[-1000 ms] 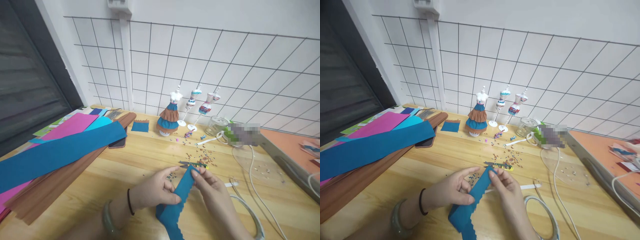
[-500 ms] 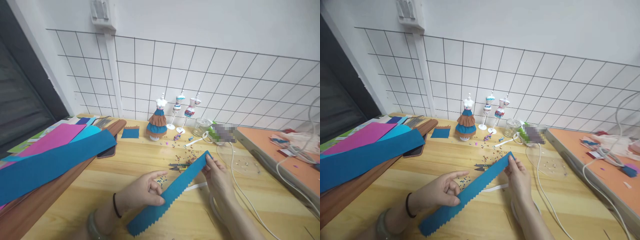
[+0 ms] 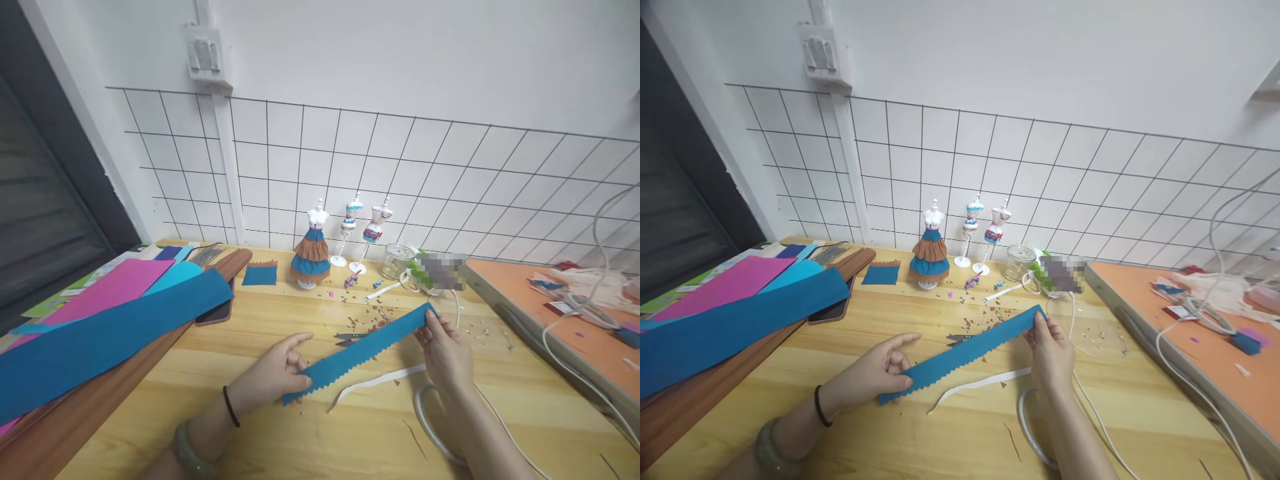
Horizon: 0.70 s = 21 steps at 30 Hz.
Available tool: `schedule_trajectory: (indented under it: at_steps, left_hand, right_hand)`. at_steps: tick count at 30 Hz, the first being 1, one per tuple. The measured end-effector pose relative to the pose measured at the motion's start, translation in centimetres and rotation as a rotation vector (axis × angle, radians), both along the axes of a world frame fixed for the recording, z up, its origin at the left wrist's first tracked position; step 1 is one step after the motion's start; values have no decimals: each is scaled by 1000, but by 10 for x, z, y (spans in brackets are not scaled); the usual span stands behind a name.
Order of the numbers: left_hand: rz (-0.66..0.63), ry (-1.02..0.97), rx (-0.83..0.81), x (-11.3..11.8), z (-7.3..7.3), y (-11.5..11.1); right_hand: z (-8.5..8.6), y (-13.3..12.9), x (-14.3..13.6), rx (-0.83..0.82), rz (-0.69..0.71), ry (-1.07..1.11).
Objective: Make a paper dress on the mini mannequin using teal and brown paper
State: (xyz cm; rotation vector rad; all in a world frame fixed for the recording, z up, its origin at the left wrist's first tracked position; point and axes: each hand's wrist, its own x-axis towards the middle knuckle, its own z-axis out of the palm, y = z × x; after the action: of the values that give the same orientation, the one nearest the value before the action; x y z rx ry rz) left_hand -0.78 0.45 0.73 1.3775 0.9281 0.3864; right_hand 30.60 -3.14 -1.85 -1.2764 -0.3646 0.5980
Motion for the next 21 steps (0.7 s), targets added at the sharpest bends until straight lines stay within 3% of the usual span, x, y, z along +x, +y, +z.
schedule_trajectory:
  at_steps: [11,17,19,21]
  left_hand:
    - [100,7,32,2,-4,1]
    - [143,-22,65,4,-6,4]
    - [167,11,186,6,-5,0]
    - [155,67,415,8,-4,-7]
  right_hand:
    - [-1,-2,9,-80,-66,-95]
    - [-7,0,14,-107,-94,-252]
    - [-1,-1,9,-100,-107,-368]
    - [7,-4,-7,-57,-78,-516]
